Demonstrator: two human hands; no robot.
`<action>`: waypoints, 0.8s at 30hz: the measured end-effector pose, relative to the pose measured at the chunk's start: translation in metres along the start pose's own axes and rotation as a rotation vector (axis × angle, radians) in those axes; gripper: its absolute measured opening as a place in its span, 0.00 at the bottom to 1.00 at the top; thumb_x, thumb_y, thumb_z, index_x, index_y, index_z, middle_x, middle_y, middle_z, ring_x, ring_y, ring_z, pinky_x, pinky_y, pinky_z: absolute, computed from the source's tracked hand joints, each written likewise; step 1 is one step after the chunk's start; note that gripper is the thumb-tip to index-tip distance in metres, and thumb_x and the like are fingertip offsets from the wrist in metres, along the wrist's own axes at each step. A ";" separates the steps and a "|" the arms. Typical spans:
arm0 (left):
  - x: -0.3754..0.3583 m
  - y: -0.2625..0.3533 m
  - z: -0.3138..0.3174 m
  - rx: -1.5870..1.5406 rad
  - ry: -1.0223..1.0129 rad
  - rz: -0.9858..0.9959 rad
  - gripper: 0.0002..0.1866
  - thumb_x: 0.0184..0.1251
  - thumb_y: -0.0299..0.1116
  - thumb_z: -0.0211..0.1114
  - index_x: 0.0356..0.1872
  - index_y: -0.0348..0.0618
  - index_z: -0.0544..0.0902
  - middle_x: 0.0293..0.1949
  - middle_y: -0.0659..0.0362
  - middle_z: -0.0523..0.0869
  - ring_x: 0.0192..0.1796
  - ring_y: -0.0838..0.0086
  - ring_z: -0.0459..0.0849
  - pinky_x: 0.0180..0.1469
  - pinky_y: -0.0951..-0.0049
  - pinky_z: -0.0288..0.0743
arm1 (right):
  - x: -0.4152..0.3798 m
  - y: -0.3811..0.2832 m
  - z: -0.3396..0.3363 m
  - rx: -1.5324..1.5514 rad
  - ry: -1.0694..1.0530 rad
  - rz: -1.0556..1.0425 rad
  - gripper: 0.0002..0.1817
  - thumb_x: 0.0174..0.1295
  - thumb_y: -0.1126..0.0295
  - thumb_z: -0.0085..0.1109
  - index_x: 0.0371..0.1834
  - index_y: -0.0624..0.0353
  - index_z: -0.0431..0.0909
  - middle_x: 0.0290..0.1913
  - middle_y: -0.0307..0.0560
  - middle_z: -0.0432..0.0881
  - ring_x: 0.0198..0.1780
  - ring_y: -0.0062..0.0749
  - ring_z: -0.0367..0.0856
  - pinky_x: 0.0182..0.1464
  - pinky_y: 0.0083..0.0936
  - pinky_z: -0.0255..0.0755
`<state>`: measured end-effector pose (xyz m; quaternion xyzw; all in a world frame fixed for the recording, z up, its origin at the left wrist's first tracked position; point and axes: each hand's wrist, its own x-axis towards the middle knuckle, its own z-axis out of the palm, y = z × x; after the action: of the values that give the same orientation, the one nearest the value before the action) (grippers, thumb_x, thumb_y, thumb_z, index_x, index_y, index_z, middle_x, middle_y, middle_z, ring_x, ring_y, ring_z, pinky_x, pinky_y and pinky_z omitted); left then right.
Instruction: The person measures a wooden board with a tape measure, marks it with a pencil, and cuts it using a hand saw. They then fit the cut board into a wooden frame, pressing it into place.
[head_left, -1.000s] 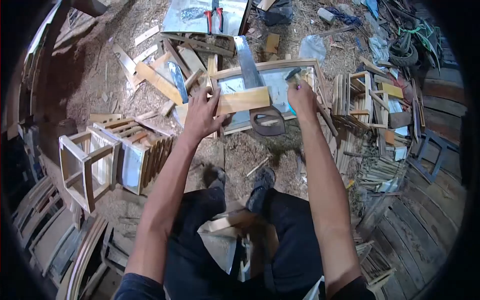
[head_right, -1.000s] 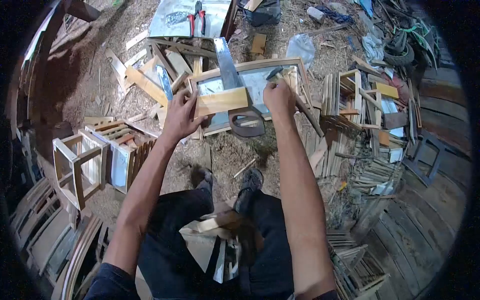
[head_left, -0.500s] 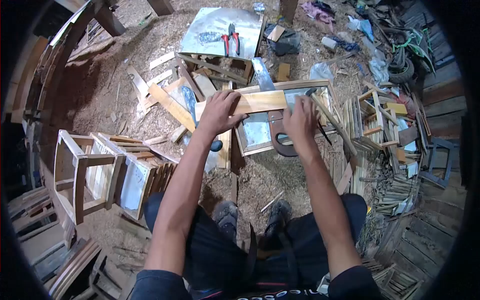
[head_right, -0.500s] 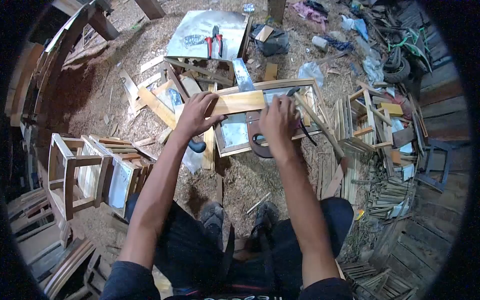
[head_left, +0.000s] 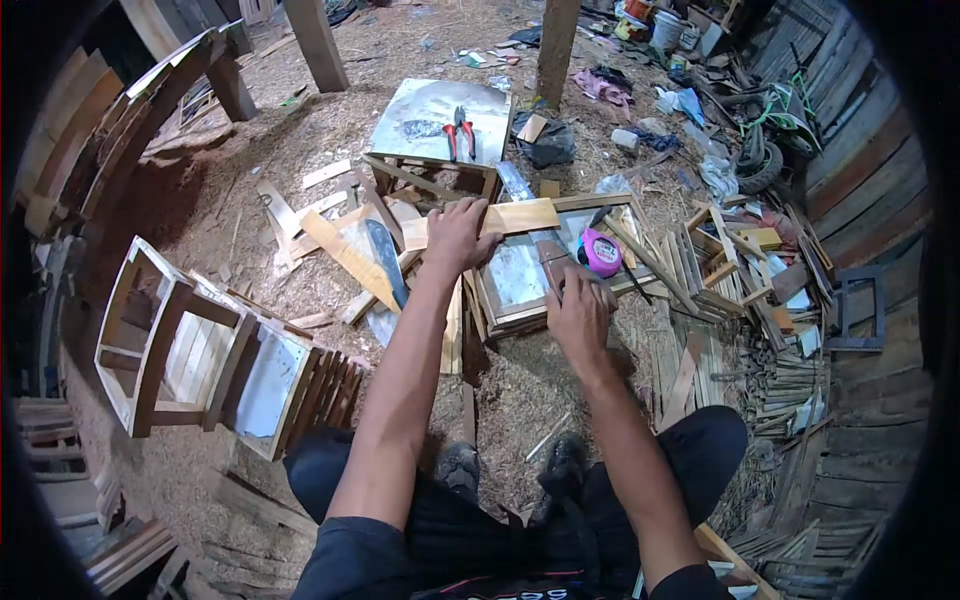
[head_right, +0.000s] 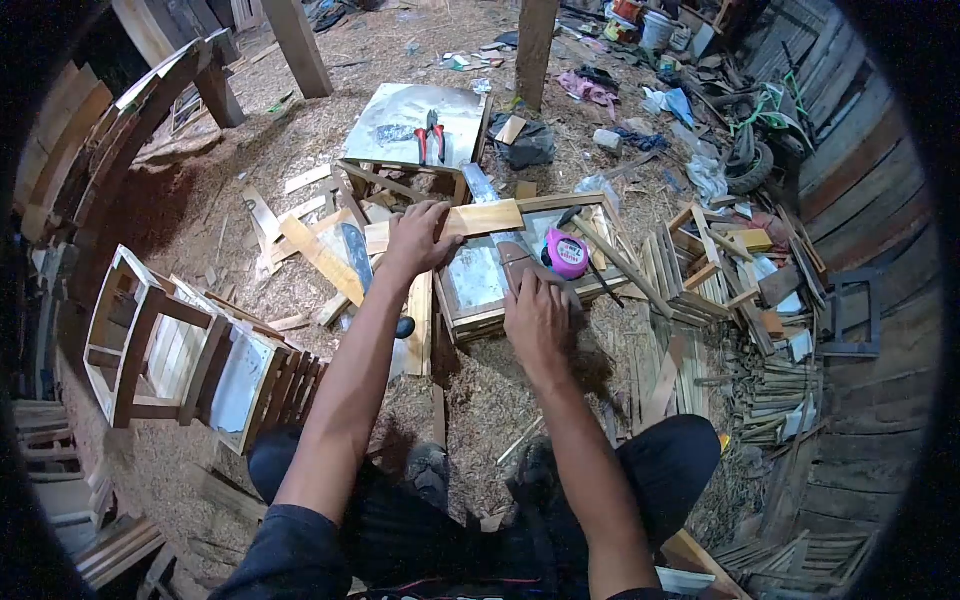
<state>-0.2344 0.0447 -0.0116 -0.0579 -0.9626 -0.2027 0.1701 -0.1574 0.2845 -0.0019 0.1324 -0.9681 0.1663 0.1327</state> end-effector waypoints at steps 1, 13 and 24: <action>0.001 0.001 -0.001 -0.005 0.006 0.002 0.32 0.59 0.53 0.71 0.62 0.48 0.79 0.60 0.55 0.81 0.64 0.59 0.78 0.63 0.49 0.65 | -0.001 0.007 0.003 -0.006 0.004 -0.002 0.26 0.64 0.59 0.67 0.58 0.64 0.73 0.48 0.65 0.84 0.51 0.59 0.81 0.56 0.50 0.71; 0.018 -0.010 0.008 -0.076 -0.013 -0.037 0.32 0.65 0.50 0.67 0.64 0.42 0.73 0.59 0.46 0.80 0.61 0.49 0.79 0.60 0.47 0.70 | 0.022 0.029 -0.016 0.185 0.072 -0.050 0.22 0.66 0.73 0.61 0.62 0.68 0.73 0.51 0.67 0.82 0.52 0.66 0.81 0.52 0.50 0.76; 0.016 -0.005 0.008 -0.142 0.041 -0.105 0.33 0.65 0.48 0.68 0.66 0.40 0.72 0.58 0.46 0.80 0.61 0.51 0.78 0.58 0.50 0.71 | 0.035 0.031 -0.046 0.388 0.004 0.036 0.21 0.67 0.71 0.61 0.63 0.64 0.76 0.37 0.70 0.85 0.40 0.66 0.85 0.38 0.51 0.77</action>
<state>-0.2531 0.0442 -0.0149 -0.0149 -0.9437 -0.2805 0.1746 -0.1895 0.3213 0.0413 0.1380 -0.9198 0.3526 0.1034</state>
